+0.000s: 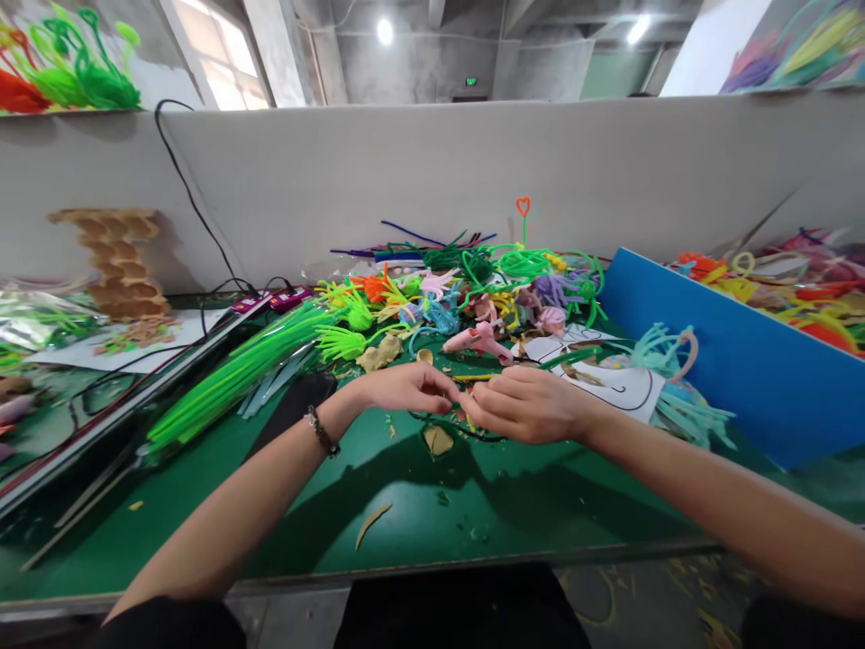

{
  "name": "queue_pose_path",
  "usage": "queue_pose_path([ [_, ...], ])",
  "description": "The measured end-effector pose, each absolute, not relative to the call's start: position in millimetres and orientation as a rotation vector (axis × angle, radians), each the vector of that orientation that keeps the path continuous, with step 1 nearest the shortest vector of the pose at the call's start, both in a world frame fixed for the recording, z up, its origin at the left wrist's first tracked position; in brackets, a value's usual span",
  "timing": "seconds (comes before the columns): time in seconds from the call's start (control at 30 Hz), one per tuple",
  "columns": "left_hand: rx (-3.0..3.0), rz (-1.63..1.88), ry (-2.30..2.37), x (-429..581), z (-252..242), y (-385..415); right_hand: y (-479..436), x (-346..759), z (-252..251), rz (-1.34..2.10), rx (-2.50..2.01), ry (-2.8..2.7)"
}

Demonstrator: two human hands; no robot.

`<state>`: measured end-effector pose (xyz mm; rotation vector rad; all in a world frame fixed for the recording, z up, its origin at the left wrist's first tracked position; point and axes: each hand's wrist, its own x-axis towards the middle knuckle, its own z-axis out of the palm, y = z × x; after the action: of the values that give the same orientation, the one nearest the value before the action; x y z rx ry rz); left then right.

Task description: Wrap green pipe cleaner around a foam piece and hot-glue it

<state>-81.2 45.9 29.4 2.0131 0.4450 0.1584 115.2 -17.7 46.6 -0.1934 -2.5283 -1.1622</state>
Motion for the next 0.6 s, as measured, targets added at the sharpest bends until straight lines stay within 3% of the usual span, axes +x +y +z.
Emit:
queue_pose_path([
  [0.23,2.219,0.24,0.468,-80,45,39,-19,119,43,-1.041,-0.458,-2.384],
  [0.6,2.37,0.281,0.438,-79,44,41,-22,118,35,-0.437,-0.499,-2.364],
])
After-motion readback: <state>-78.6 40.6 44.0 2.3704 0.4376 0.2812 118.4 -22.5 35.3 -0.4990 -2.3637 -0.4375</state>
